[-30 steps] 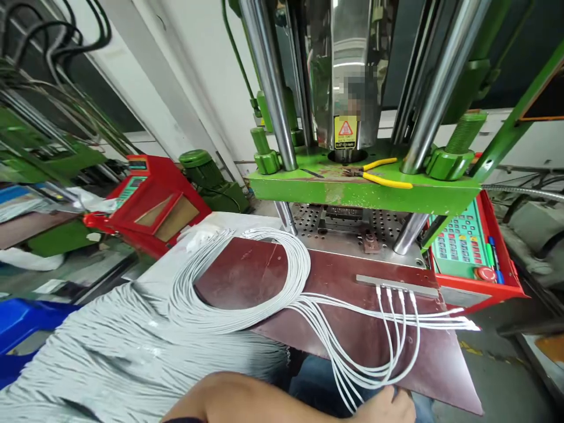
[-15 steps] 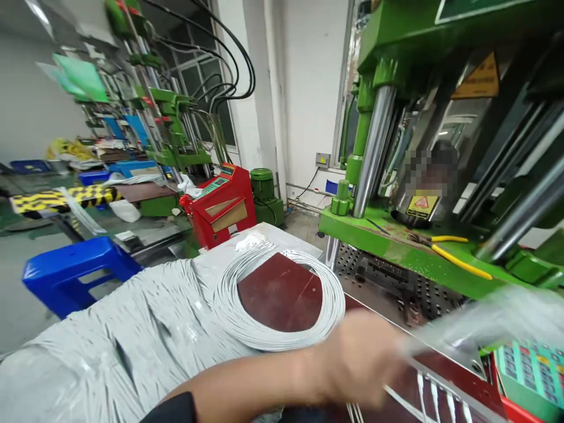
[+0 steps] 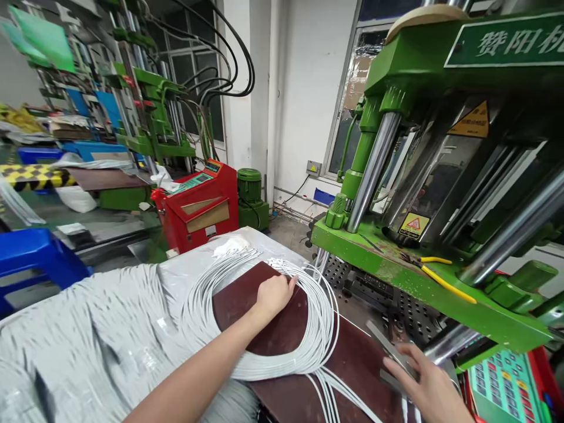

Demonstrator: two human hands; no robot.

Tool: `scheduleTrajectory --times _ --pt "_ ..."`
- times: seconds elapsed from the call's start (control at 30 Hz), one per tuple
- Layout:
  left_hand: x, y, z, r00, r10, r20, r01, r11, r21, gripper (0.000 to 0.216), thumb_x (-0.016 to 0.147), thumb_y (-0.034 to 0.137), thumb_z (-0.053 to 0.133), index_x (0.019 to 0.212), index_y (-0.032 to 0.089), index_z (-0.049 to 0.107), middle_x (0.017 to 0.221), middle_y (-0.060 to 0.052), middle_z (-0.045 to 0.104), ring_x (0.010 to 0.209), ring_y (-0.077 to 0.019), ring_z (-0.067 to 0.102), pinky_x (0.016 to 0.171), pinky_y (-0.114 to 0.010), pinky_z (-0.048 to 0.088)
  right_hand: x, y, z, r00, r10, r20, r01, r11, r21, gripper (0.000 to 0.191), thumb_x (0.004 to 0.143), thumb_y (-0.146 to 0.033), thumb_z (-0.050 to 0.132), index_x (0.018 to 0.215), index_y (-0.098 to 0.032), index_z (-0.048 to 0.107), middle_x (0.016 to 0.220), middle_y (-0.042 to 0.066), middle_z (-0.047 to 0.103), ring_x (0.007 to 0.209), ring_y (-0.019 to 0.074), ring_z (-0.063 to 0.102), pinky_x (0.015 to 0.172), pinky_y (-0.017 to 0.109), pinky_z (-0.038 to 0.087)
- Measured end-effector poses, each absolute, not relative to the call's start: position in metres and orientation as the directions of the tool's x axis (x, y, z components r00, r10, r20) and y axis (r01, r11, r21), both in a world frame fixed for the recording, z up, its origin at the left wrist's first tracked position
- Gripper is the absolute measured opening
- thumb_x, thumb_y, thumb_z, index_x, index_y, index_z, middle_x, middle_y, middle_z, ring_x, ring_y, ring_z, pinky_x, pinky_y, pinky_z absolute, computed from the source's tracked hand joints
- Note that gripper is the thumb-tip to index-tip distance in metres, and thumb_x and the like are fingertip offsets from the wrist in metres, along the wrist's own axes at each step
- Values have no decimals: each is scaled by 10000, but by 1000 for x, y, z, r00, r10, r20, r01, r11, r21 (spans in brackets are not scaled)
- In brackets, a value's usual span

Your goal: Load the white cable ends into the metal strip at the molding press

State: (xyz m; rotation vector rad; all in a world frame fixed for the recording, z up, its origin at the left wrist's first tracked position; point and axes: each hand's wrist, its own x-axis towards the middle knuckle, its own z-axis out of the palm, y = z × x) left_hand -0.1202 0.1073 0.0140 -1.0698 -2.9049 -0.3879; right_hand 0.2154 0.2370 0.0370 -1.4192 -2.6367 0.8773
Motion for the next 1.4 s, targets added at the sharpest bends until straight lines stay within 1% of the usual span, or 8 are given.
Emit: scheduleTrajectory --times 0.17,0.3,0.37,0.53,0.83,0.97,1.17,1.4 --pt "-85 106 37 -571 769 288 820 517 248 484 964 385 210 860 97 586 817 -125 613 781 -251 603 717 -399 459 148 260 22 -641 748 -172 767 612 -192 420 924 -550 288 1027 -182 460 892 70 605 913 272 583 775 370 389" --pt "-43 109 35 147 901 409 975 -202 94 346 915 373 372 1109 176 580 1207 -57 544 1252 -196 382 1109 -356 218 121 267 9 -686 716 -133 727 684 -68 377 946 -459 305 1036 -134 472 884 95 602 891 283 601 731 375 416" --pt "-34 114 26 300 883 360 943 -331 26 355 905 401 410 1031 138 612 1071 -81 591 1240 -224 381 1143 -402 102 113 270 3 -718 687 -110 695 717 -56 348 945 -417 331 1029 -121 495 961 107 586 954 271 581 771 374 425" --pt "-42 119 6 -4 967 253 999 -4 32 419 912 428 400 897 84 640 872 -112 587 970 -240 510 1044 -495 243 102 275 -9 -750 660 -40 661 749 -41 326 925 -393 385 1005 -118 541 1056 119 525 1008 248 521 835 367 429" --pt "-34 121 8 -4 973 229 1000 5 -7 400 954 353 330 967 76 619 1027 -127 567 1094 -248 471 1069 -482 196 120 269 12 -751 661 -10 648 733 -208 357 920 -432 403 1072 -143 549 1064 87 534 1021 225 498 869 359 412" --pt "-25 133 6 52 919 390 994 -9 -111 415 925 354 399 1043 14 604 1158 -204 514 1204 -342 366 1055 -534 181 174 273 33 -691 723 -28 695 653 -302 345 931 -451 387 1108 -194 535 1066 32 556 991 151 513 841 283 391" --pt "46 134 17 91 986 142 901 -143 410 364 958 375 306 830 140 553 874 -64 533 870 -207 477 791 -371 381 263 269 35 -652 741 -160 723 544 -427 258 888 -412 472 985 -219 612 947 -25 600 862 82 546 772 209 395" --pt "112 116 17 183 951 -251 793 9 610 444 942 497 273 754 161 493 825 -37 563 802 -201 542 740 -352 339 280 257 21 -702 693 -164 668 561 -490 224 844 -317 556 1042 -232 616 1077 -26 559 1075 103 473 942 219 348"
